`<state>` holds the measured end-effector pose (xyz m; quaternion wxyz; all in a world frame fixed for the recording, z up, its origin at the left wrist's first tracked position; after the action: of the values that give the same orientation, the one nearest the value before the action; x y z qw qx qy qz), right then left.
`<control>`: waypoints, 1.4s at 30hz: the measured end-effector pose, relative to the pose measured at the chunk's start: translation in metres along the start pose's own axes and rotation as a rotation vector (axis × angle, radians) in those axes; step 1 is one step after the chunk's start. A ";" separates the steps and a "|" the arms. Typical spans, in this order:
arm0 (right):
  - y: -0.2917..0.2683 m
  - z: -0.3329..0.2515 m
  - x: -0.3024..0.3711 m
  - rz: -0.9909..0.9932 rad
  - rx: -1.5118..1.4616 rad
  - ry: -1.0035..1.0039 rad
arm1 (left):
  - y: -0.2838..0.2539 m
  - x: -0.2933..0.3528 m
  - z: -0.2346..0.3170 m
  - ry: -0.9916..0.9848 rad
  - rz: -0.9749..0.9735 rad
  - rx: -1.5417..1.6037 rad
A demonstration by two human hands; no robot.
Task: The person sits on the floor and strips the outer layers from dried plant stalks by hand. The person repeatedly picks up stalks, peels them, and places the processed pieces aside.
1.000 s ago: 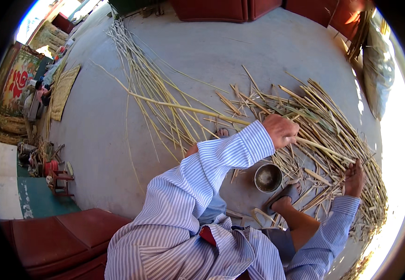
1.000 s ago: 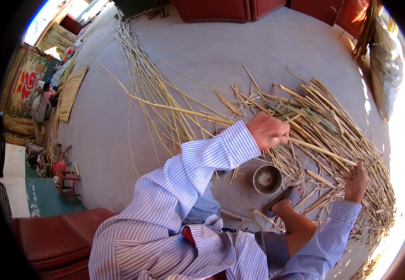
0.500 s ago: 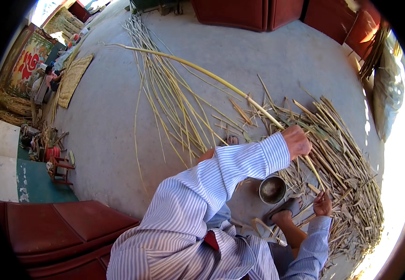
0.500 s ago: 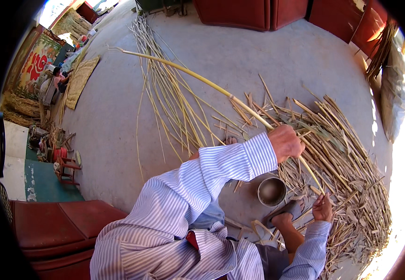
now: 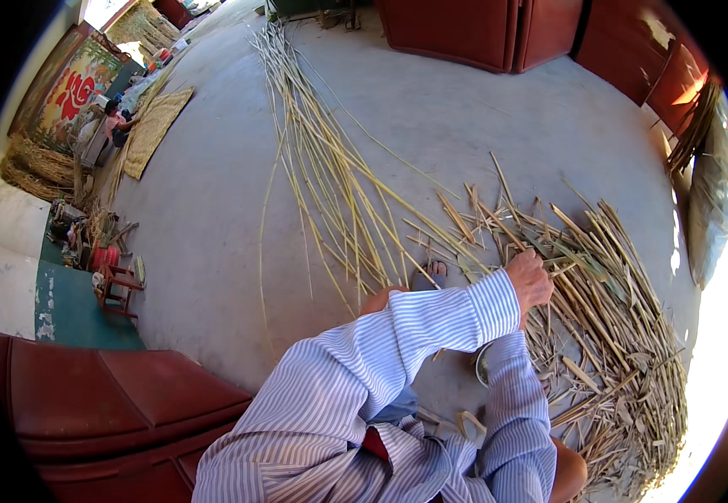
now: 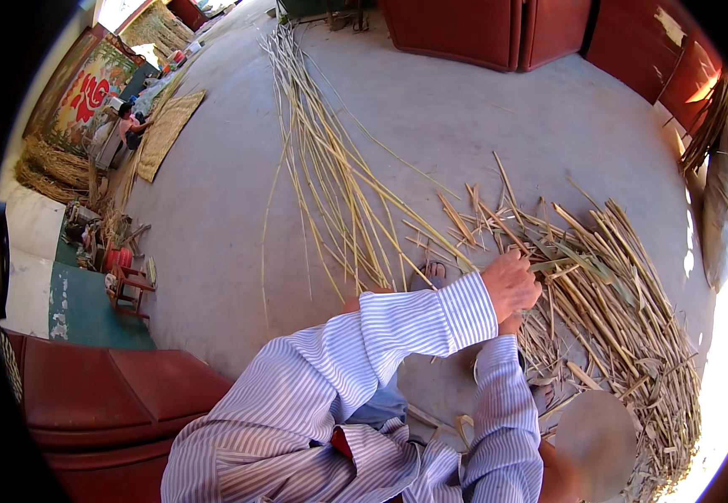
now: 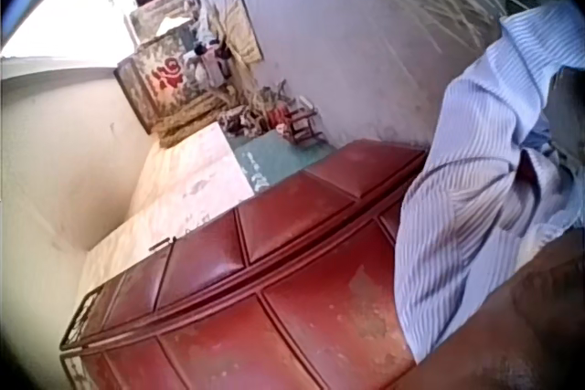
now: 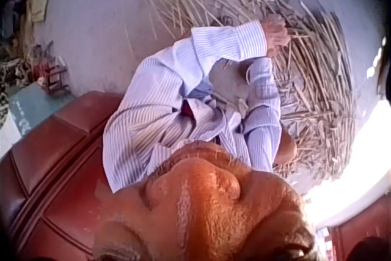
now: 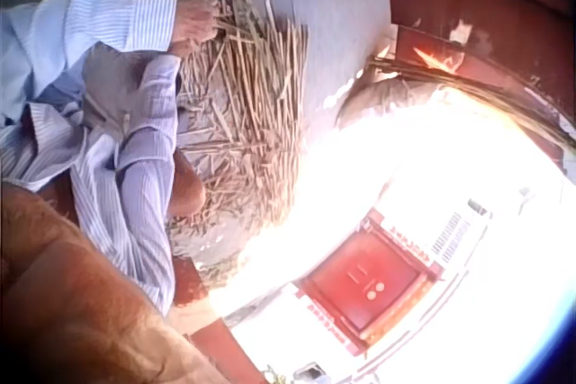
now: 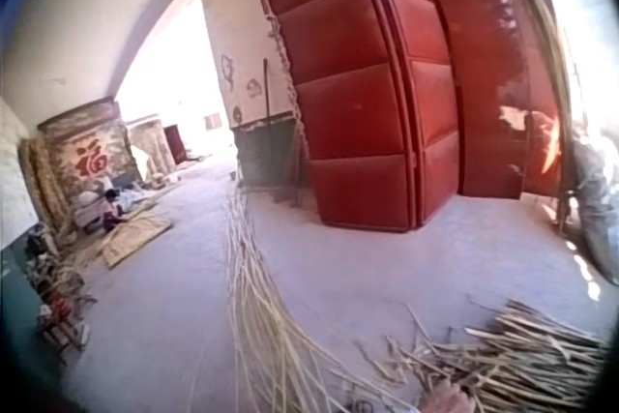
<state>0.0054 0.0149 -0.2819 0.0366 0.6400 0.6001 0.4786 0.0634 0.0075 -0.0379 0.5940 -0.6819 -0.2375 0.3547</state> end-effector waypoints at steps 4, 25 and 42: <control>0.080 0.049 0.011 0.008 0.149 0.166 | 0.000 0.023 -0.007 -0.039 -0.042 0.031; -0.147 0.016 -0.028 0.433 1.272 -0.200 | -0.011 0.008 0.017 0.090 -0.339 0.272; -0.352 -0.105 -0.104 0.435 0.274 -0.068 | 0.010 -0.034 0.052 0.072 -0.536 0.326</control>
<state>-0.3033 -0.0264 -0.5034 -0.1341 0.7687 0.5060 0.3676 0.0011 0.0134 -0.0429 0.7759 -0.5028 -0.3274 0.1948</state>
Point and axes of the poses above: each hand's wrist, its own x-axis away from the middle knuckle, its own y-axis out of the palm, z = x × y, the point moved 4 cm from there along -x, towards the middle knuckle, and after that the axes turned 3 degrees about -x, right-handed, at the moved point
